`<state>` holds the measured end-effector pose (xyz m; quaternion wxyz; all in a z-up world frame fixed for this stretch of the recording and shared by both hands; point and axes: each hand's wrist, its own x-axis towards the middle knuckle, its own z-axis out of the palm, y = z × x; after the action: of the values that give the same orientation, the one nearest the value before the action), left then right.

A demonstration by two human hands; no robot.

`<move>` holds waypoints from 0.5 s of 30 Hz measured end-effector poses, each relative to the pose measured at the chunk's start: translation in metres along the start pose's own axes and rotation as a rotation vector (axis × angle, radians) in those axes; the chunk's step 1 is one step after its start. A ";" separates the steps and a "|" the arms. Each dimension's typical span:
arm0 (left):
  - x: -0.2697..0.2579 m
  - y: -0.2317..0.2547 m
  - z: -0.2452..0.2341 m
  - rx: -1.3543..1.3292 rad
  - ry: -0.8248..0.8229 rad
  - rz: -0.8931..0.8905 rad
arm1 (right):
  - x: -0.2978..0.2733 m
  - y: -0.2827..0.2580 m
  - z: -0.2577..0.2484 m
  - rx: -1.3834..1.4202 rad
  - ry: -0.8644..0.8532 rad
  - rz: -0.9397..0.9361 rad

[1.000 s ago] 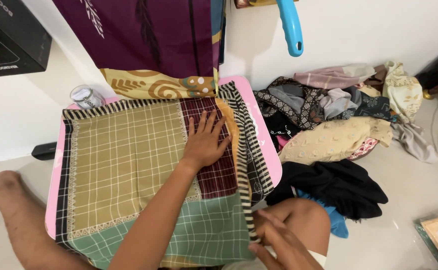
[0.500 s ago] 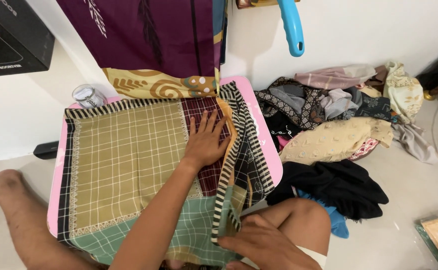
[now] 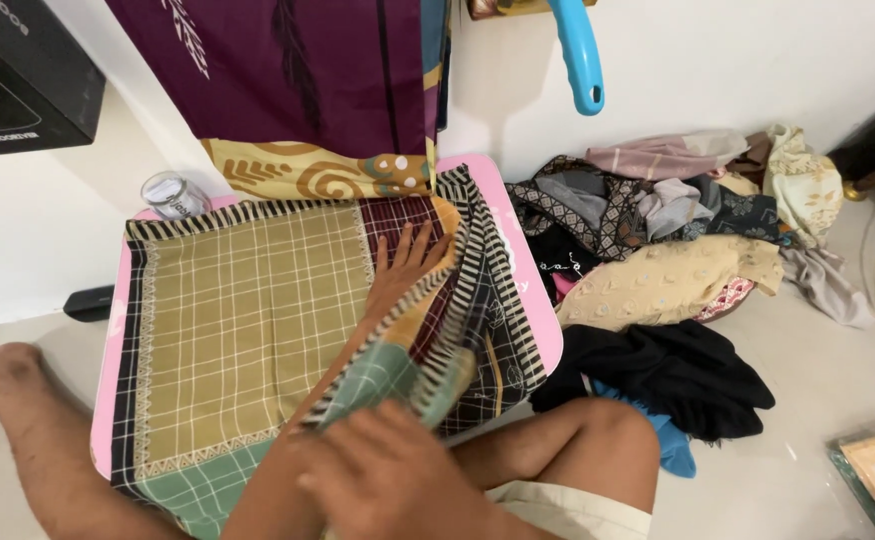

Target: Folding a checkered hijab into a neat rectangular shape on a small table.

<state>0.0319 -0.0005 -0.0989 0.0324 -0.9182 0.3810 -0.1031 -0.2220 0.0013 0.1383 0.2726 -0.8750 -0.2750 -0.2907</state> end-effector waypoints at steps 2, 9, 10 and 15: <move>0.012 -0.014 0.032 0.389 0.346 0.037 | 0.001 -0.007 0.018 0.048 -0.004 -0.005; 0.004 -0.009 -0.004 -0.030 0.146 0.092 | -0.035 0.028 0.006 0.099 -0.364 0.125; 0.003 -0.009 -0.007 -0.129 0.101 0.101 | -0.045 0.041 -0.002 0.095 -0.605 0.198; 0.003 -0.005 0.001 -0.177 0.238 0.100 | -0.115 0.078 -0.058 -0.137 -0.480 0.594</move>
<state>0.0379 0.0012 -0.0985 -0.0889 -0.8786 0.4352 -0.1756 -0.2709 -0.1275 0.0778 0.2138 -0.9758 -0.0457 -0.0039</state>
